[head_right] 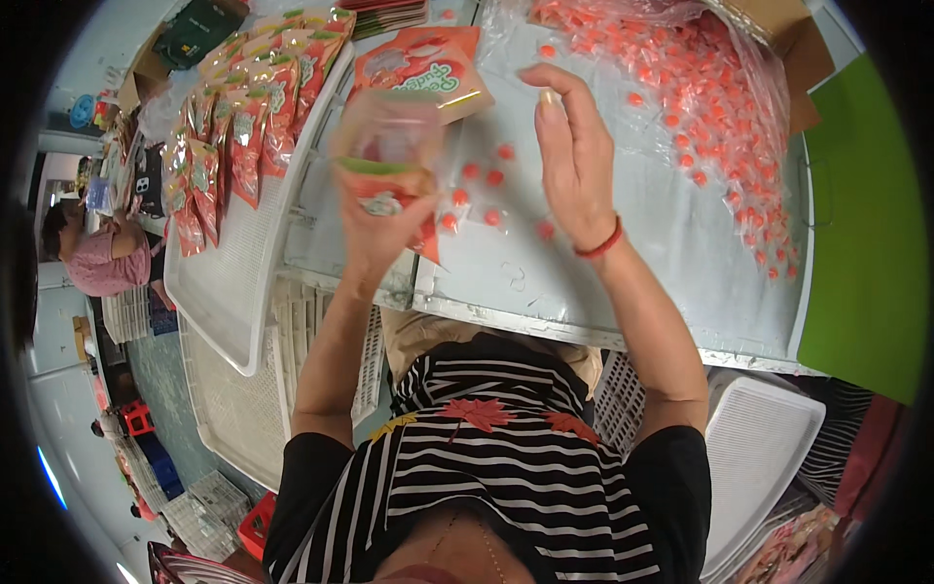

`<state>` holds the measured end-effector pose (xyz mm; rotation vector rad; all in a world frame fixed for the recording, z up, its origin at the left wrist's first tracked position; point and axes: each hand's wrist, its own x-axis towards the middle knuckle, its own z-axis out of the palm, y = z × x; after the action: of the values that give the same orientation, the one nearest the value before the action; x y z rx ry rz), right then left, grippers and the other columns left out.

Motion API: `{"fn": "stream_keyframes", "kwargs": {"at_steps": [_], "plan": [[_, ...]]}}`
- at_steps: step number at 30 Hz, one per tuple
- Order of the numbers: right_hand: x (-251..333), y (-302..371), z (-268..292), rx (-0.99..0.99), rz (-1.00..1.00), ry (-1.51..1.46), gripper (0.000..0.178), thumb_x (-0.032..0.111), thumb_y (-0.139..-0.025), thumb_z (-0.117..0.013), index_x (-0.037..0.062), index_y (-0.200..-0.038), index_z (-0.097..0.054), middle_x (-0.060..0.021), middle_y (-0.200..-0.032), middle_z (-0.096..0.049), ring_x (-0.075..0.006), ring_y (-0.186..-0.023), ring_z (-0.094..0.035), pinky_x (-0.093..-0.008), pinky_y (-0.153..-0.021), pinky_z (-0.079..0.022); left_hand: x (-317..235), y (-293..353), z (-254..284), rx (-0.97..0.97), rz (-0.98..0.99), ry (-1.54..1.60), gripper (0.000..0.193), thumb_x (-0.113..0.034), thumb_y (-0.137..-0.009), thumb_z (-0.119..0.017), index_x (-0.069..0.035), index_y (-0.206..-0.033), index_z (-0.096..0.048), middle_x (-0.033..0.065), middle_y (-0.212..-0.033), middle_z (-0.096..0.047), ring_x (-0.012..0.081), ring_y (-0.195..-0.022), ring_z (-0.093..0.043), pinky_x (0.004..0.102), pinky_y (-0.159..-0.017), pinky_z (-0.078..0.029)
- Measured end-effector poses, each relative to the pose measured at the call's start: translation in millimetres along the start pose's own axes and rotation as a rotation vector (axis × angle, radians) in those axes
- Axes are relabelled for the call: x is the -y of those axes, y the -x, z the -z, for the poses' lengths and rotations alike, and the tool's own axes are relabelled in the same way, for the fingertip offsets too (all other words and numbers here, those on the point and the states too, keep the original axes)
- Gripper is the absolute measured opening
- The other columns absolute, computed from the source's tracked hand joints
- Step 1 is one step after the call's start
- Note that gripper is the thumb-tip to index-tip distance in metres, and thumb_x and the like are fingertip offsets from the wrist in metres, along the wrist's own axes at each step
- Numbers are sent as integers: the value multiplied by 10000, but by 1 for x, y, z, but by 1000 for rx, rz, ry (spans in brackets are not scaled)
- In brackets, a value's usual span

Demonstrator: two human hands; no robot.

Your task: Packing individual candies into larger bags in a factory setting.

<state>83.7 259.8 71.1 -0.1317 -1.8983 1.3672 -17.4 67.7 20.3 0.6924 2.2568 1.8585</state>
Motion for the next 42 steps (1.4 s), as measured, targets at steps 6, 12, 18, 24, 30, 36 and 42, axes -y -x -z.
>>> {"fn": "stream_keyframes", "kwargs": {"at_steps": [6, 12, 18, 24, 30, 36, 42], "plan": [[-112, 46, -3, 347, -29, 547, 346, 279, -935, -468, 60, -1185, -563, -160, -1260, -513, -323, -1189, -457, -392, -1000, -346, 4, 2, 48, -151, -232, -87, 907, -93, -584, -869, 5, -1302, -324, 123, -1206, -464, 203, -1058, -507, 325, -902, -456], [-83, 61, -56, 536, 9, 695, 591, 481, -805, -607, 69, -1222, -536, -206, -1303, -441, -382, -1249, -365, -519, -1005, -297, 7, 15, 65, -174, -173, -81, 887, -84, -596, -870, 16, -1289, -327, 126, -1199, -475, 204, -1046, -521, 314, -868, -476], [-66, 87, -89, 384, 101, 973, 645, 539, -750, -648, 104, -1216, -549, -207, -1294, -424, -412, -1211, -363, -551, -964, -309, 28, 19, 60, -156, -246, -247, 961, -144, -587, -885, 35, -1322, -292, 159, -1206, -480, 232, -1055, -528, 338, -878, -470], [-79, 88, -99, 352, 215, 923, 345, 329, -794, -646, 81, -1030, -605, -155, -1097, -535, -337, -1077, -477, -443, -844, -419, 31, 23, 53, -146, -228, -219, 1053, -206, -564, -902, 47, -1355, -254, 183, -1199, -495, 262, -1043, -546, 353, -872, -475], [-102, 68, -79, 314, 188, 732, 123, 194, -748, -648, 99, -729, -572, -76, -729, -524, -252, -640, -573, -349, -489, -466, 20, 21, 35, -134, -292, -273, 1094, -267, -528, -915, 43, -1353, -266, 215, -1209, -497, 323, -1048, -566, 376, -855, -492], [-19, -6, -55, -269, -623, -545, 249, 249, -902, -561, 96, -714, -502, 29, -609, -441, -71, -433, -367, -219, -381, -269, 15, 19, 21, -90, -424, -386, 1055, -260, -532, -894, 15, -1355, -294, 208, -1251, -476, 362, -1116, -508, 423, -929, -440], [56, -31, -67, -183, -535, -563, 258, 279, -931, -530, 88, -762, -489, 19, -620, -443, -51, -485, -344, -224, -418, -268, 6, 14, 1, -2, -463, -379, 1006, -207, -535, -866, -4, -1349, -311, 209, -1243, -475, 382, -1091, -490, 447, -924, -417]]}}
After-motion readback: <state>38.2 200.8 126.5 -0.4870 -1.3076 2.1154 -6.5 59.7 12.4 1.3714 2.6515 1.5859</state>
